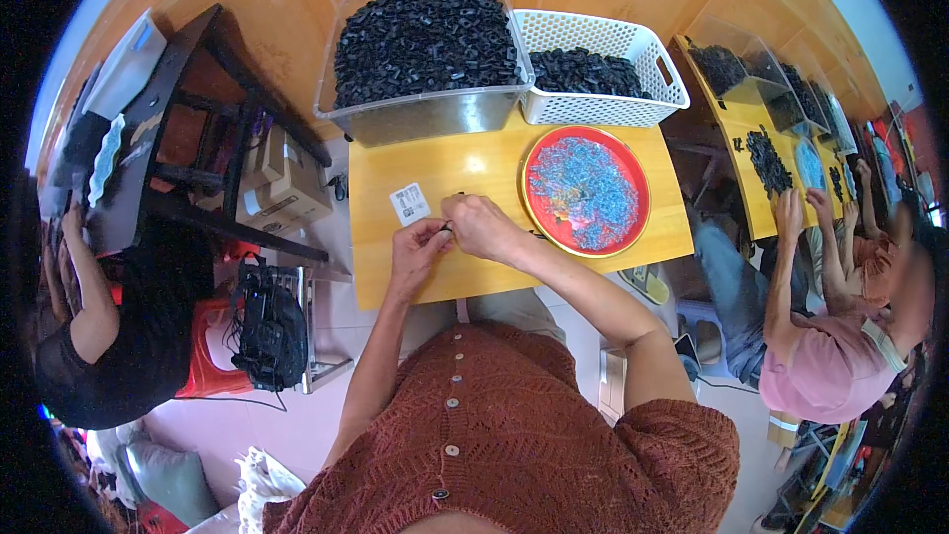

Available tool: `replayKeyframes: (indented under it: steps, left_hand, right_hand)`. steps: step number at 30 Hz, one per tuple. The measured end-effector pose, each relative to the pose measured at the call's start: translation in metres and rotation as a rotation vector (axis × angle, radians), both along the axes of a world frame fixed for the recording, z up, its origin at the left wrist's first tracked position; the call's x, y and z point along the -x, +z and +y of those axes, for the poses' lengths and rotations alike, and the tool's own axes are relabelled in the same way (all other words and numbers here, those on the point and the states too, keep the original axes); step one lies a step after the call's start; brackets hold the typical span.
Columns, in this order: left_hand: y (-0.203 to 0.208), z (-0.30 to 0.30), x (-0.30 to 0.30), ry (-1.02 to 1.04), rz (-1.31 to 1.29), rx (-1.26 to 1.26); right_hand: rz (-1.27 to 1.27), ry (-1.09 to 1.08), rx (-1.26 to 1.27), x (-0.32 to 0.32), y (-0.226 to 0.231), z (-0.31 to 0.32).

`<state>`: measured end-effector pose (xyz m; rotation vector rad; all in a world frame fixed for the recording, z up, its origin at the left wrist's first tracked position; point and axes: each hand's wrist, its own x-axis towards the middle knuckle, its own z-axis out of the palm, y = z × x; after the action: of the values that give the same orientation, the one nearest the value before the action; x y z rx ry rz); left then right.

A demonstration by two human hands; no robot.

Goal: The person repeatedly picks up black plastic components from a bin and attaches small pieces to them by hand at the table.

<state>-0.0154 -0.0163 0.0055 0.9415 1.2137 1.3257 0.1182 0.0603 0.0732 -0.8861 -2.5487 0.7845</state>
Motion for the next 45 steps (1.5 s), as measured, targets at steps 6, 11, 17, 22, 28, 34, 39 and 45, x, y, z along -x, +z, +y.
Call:
replayKeyframes:
  steps: [6,11,17,22,28,34,39,45]
  left_hand:
    - [0.008,0.003,-0.005,0.063,0.073,0.017]
    - [0.012,0.005,-0.006,0.108,0.08,0.053]
    - [0.011,0.006,0.0,0.07,0.085,0.141]
    - [0.012,0.006,0.005,0.036,-0.13,0.016]
    - [0.021,0.004,0.01,0.012,-0.213,-0.031]
    - [0.017,0.004,0.012,-0.01,-0.297,-0.064]
    - [0.015,0.002,0.01,-0.002,-0.28,-0.078]
    - [0.011,0.004,0.009,-0.012,-0.267,-0.093]
  right_hand:
    - [0.042,-0.009,0.001,0.001,-0.012,0.005]
    - [0.13,-0.031,-0.089,0.004,-0.012,0.001]
    - [0.117,0.003,0.06,-0.001,-0.012,0.016]
    - [0.229,-0.011,0.508,-0.009,-0.012,0.028]
    - [0.384,-0.073,0.556,-0.009,-0.013,0.021]
    - [0.3,-0.047,0.426,-0.005,0.006,0.012]
    - [0.248,-0.023,0.285,-0.001,0.014,0.008]
    - [0.188,-0.004,0.199,0.0,0.014,0.009]
